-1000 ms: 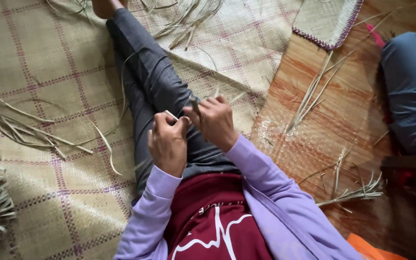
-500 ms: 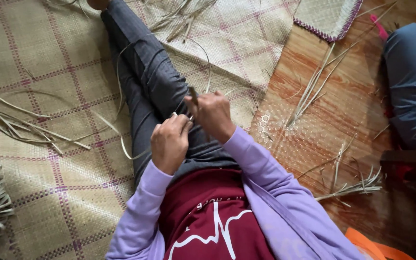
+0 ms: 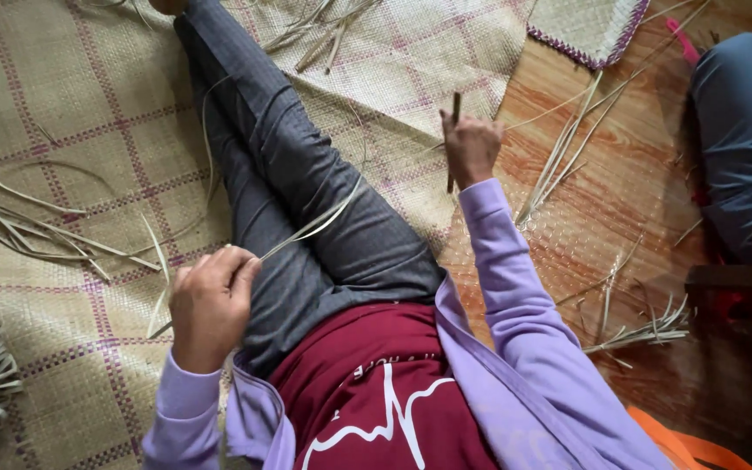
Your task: A person is sitting on the floor weaving thin fiber strips into a craft project.
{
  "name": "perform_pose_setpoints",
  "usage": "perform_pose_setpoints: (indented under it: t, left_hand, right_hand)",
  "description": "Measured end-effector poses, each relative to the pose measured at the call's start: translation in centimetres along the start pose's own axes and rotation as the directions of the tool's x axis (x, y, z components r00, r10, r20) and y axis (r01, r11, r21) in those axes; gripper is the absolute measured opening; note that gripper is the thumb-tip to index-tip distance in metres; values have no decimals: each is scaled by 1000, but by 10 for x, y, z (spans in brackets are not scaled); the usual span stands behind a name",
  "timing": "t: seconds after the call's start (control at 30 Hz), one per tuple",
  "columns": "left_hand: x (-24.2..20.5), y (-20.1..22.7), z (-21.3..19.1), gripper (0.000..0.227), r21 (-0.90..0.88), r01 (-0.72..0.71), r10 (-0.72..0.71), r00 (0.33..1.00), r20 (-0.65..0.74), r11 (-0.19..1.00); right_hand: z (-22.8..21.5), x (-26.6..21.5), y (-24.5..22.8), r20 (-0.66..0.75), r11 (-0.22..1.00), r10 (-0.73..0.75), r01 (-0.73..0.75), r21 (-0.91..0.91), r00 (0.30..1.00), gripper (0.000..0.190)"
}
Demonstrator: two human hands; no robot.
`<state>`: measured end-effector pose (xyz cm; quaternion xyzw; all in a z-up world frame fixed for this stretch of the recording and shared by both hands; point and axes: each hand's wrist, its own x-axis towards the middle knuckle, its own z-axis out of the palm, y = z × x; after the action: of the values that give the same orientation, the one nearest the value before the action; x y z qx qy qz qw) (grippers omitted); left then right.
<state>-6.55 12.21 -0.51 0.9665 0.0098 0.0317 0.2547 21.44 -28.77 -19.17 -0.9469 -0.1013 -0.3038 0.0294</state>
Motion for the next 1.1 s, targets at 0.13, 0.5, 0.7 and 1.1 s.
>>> perform_pose_setpoints:
  t: [0.13, 0.5, 0.7, 1.1]
  left_hand:
    - [15, 33, 20, 17, 25, -77, 79, 994, -69, 997]
    - [38, 77, 51, 10, -82, -205, 187, 964, -189, 975]
    - [26, 87, 22, 15, -429, -193, 162, 981, -108, 882]
    - [11, 51, -18, 22, -593, -151, 28, 977, -212, 791]
  right_hand:
    - [-48, 19, -58, -260, 936, 44, 51, 349, 965, 38]
    - [-208, 7, -209, -80, 577, -196, 180, 797, 977, 46]
    - [-153, -3, -179, 137, 576, -30, -95, 812, 990, 49]
    - [-40, 4, -42, 214, 755, 296, -365, 545, 931, 56]
